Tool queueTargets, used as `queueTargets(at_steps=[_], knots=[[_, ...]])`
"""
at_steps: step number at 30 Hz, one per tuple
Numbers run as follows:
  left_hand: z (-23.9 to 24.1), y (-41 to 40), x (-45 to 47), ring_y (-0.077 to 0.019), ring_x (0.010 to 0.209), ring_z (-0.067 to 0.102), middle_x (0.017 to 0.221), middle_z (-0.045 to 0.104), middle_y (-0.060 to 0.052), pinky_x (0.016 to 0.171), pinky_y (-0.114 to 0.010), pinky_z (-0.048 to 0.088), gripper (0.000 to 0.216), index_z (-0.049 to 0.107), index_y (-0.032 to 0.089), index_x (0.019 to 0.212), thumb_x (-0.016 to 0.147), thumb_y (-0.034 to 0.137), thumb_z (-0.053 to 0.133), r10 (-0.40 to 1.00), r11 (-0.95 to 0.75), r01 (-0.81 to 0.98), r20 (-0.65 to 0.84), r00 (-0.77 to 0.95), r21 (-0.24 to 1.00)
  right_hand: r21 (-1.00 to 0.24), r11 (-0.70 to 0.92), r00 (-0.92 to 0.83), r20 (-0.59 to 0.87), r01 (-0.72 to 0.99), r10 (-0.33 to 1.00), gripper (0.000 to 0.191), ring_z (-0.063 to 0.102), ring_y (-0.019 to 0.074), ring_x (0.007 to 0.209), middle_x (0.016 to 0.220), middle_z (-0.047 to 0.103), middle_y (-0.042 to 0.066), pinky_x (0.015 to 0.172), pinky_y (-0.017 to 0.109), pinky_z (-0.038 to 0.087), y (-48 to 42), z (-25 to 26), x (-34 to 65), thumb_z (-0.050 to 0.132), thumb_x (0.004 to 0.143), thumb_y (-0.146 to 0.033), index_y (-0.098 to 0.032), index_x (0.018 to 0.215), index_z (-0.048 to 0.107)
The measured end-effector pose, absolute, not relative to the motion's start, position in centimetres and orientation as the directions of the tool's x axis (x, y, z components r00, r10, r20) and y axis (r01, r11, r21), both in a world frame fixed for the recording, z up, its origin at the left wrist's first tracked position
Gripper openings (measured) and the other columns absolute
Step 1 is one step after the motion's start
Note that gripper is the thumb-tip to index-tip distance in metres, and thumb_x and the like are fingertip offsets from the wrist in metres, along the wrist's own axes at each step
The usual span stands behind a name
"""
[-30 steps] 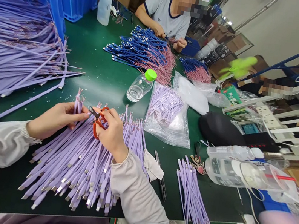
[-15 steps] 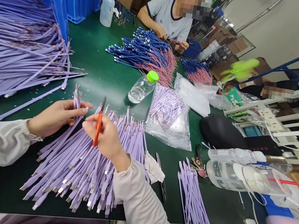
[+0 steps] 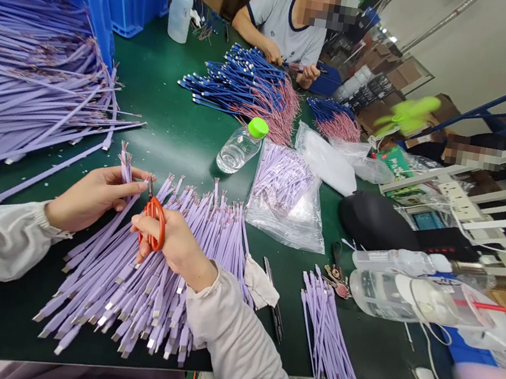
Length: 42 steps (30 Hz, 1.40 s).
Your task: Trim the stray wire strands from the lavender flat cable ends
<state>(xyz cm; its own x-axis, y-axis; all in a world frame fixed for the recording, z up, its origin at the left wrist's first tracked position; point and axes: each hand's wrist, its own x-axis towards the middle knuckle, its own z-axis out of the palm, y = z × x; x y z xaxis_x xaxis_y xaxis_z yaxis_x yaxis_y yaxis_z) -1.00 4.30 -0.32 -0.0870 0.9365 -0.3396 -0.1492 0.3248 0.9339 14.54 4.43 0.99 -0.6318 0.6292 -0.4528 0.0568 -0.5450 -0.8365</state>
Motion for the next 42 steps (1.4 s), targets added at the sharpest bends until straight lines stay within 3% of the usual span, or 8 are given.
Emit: queueTargets(at_steps=[16,23,28,32,38,42], knots=[[-0.03,4.27,-0.80,-0.0046,0.042,0.038,0.071,0.062,-0.001,0.040,-0.020,0.032,0.037,0.067,0.015,0.085,0.058,0.040,0.072,0.945,0.297,-0.110,-0.308,-0.107,0.949,-0.841,-0.528,-0.596,-0.484,0.115,0.641,0.031,0.041,0.0052,0.029,0.034,0.046,-0.009,0.035,0.017,0.042,4.20,1.13,14.22,0.068,0.070,-0.042,-0.016,0.064,0.052],[-0.22,4.20,-0.80,-0.0068,0.042,0.038,0.061,0.055,0.002,0.040,-0.021,0.032,0.039,0.067,0.015,0.087,0.059,0.043,0.071,0.955,0.273,-0.063,-0.278,-0.102,0.960,-0.841,-0.526,-0.562,-0.499,0.127,0.660,0.033,0.040,0.0055,0.028,0.035,0.047,-0.009,0.033,0.018,0.042,4.22,0.96,14.07,0.070,0.065,-0.043,-0.016,0.063,0.052],[-0.17,3.98,-0.84,-0.0092,0.042,0.037,0.050,0.046,0.006,0.042,-0.022,0.030,0.040,0.067,0.015,0.091,0.064,0.045,0.066,0.972,0.218,0.072,-0.210,-0.105,0.973,-0.841,-0.520,-0.540,-0.509,0.148,0.670,0.034,0.041,0.0053,0.028,0.036,0.046,-0.010,0.032,0.018,0.042,4.25,1.16,14.09,0.072,0.064,-0.044,-0.017,0.062,0.052],[0.20,3.95,-0.94,-0.0098,0.045,0.039,0.055,0.053,0.004,0.046,-0.023,0.033,0.037,0.069,0.017,0.090,0.066,0.045,0.063,0.982,0.163,0.234,-0.133,-0.136,0.959,-0.846,-0.496,-0.524,-0.517,0.195,0.677,0.032,0.042,0.0055,0.029,0.037,0.047,-0.009,0.032,0.017,0.040,4.24,1.32,14.26,0.070,0.067,-0.043,-0.017,0.064,0.052],[0.07,4.23,-1.05,-0.0106,0.043,0.046,0.061,0.058,0.003,0.045,-0.024,0.039,0.046,0.064,0.017,0.102,0.066,0.046,0.063,0.979,0.198,0.167,-0.187,-0.081,0.966,-0.891,-0.415,-0.473,-0.451,0.185,0.757,0.030,0.043,0.0070,0.030,0.037,0.045,-0.009,0.035,0.019,0.037,4.46,1.33,14.45,0.065,0.070,-0.045,-0.018,0.067,0.053],[-0.27,4.42,-1.06,-0.0122,0.048,0.053,0.075,0.065,-0.003,0.046,-0.025,0.044,0.039,0.061,0.016,0.085,0.066,0.050,0.064,0.959,0.278,0.018,-0.277,-0.064,0.960,-0.963,-0.181,-0.343,-0.242,0.199,0.908,0.021,0.049,0.0082,0.045,0.050,0.047,-0.007,0.046,0.021,0.040,4.93,1.46,14.66,0.058,0.076,-0.038,-0.018,0.076,0.058]])
